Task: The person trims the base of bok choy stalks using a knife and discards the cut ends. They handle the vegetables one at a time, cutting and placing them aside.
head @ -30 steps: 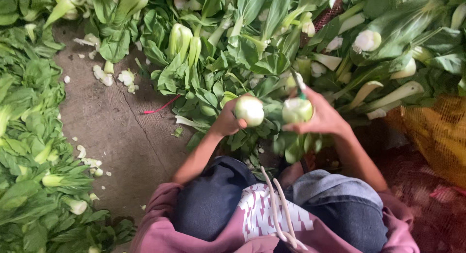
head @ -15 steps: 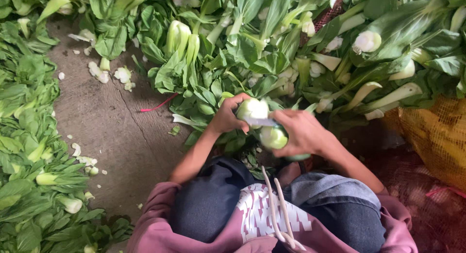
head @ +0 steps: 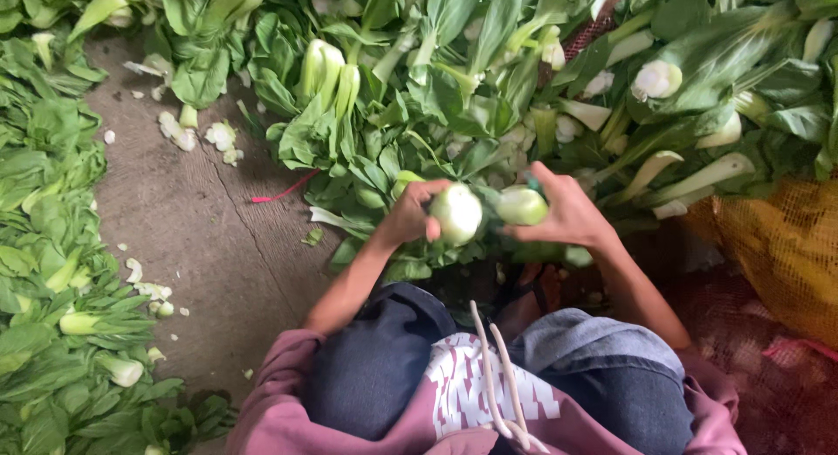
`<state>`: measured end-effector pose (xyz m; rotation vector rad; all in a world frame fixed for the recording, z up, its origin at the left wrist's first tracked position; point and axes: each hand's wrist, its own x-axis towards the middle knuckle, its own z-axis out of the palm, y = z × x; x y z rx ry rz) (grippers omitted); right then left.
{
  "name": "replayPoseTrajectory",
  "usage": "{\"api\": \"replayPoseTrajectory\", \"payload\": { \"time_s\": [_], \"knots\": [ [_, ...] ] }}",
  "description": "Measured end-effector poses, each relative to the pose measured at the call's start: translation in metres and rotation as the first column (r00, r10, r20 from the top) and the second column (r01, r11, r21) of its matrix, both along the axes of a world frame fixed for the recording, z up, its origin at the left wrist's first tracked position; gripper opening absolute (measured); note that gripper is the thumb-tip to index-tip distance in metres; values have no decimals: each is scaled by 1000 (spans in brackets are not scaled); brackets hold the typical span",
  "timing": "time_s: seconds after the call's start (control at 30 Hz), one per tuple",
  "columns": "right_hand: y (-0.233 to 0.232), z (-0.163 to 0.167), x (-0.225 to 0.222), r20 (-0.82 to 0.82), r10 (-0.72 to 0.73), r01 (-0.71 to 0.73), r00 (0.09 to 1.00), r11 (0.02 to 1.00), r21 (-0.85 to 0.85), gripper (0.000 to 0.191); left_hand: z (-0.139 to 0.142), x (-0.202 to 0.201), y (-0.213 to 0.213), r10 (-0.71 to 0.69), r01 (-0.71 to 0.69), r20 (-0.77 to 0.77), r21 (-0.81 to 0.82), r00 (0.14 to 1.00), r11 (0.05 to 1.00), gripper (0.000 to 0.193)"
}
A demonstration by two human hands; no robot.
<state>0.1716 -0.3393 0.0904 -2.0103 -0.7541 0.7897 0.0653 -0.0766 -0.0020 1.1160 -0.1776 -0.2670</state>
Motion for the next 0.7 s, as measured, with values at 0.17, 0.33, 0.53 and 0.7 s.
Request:
{"api": "replayPoseTrajectory", "payload": {
  "time_s": [0.17, 0.33, 0.53, 0.7],
  "knots": [
    [-13, -46, -30, -563, -41, 362, 825, 804, 472, 78, 22, 16, -30, 259, -257, -133, 35, 957, 966, 77],
    [-26, -91, -35, -726, -98, 581, 680, 676, 453, 82, 36, 40, -34, 432, -451, 131, 304, 892, 839, 56],
    [-52, -79, 34, -708, -174, 620, 685, 649, 440, 76, 45, 122, -2, 190, -214, -102, -332, 976, 919, 53],
    [-40, -59, 76, -612, -234, 608, 755, 599, 522, 71, 57, 169, 60, 229, -720, 710, 692, 666, -54, 105]
  ]
}}
